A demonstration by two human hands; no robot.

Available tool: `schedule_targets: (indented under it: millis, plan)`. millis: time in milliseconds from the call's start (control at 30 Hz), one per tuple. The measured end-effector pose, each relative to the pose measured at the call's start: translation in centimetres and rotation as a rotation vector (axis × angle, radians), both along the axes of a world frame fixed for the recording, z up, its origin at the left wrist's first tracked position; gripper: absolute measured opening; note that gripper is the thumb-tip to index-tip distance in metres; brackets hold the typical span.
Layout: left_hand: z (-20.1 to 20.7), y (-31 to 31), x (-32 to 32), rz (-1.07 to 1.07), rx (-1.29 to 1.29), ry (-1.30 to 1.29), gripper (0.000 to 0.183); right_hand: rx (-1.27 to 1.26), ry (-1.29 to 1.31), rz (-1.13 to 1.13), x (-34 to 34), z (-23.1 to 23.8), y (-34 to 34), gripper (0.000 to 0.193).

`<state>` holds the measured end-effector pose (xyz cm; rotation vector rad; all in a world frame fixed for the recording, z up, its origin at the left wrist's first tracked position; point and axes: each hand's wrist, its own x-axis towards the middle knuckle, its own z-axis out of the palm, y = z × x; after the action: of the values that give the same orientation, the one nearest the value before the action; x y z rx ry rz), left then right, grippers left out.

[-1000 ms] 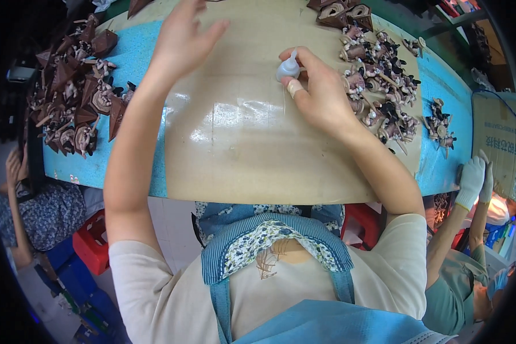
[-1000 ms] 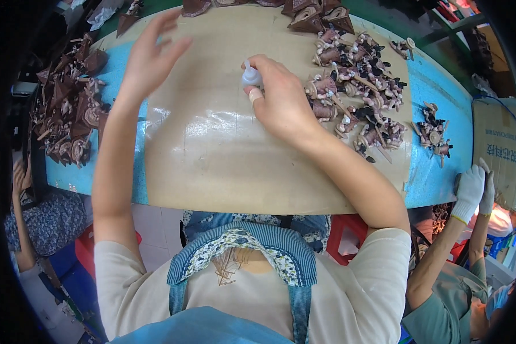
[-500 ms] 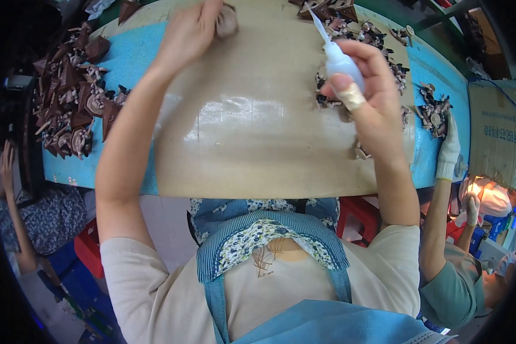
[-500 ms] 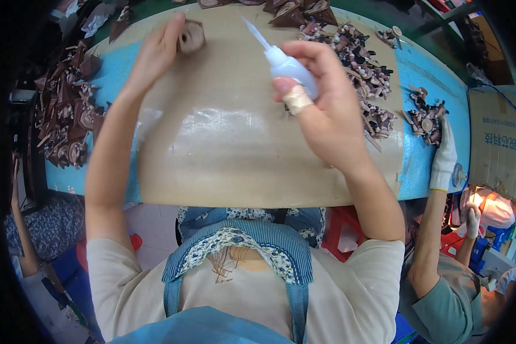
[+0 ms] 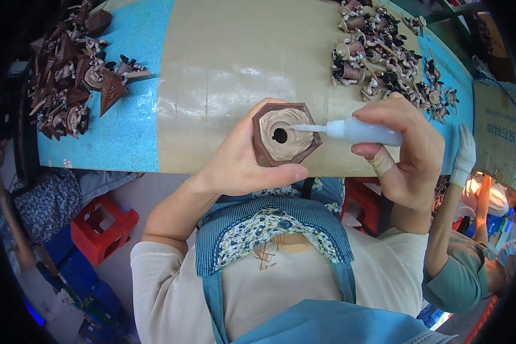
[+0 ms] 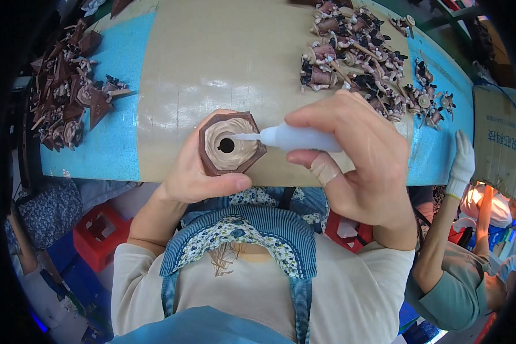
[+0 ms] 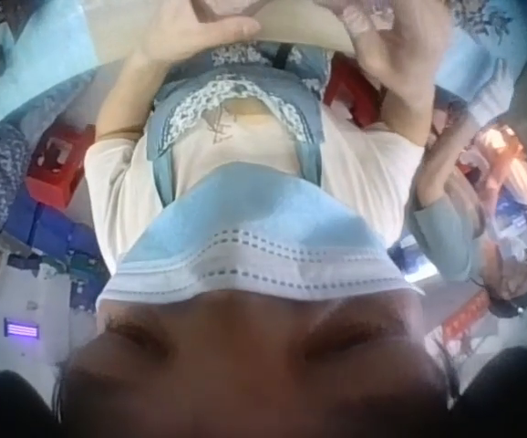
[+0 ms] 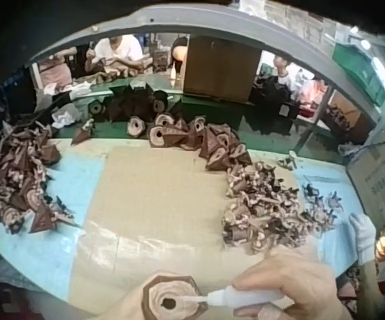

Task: The person glues small plastic components into an octagonal base by hand, applying glue from a glue bottle.

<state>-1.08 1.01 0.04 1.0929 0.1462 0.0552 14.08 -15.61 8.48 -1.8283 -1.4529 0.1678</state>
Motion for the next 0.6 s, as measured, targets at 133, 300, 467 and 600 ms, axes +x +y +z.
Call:
schedule_targets:
  millis: [133,300,467,600]
  plan:
    - [-0.05,-0.31,-0.06,-0.002,0.016,-0.025,0.068,-0.011,-0.113,0.039,-0.57,0.67,0.15,0.034]
    - [-0.04,-0.22,-0.07,-0.016,0.055,-0.039,0.066,-0.016,-0.153,0.065,-0.87,0.93,0.35,0.031]
    - [0.1,-0.48,-0.04,-0.008,0.027,-0.044,0.065,-0.012,-0.162,0.048,-1.08,0.95,0.25,0.03]
    - [-0.2,-0.28,-0.06,-0.003,0.038,-0.055,0.065,-0.02,-0.152,0.049,-0.96,0.66,0.43,0.029]
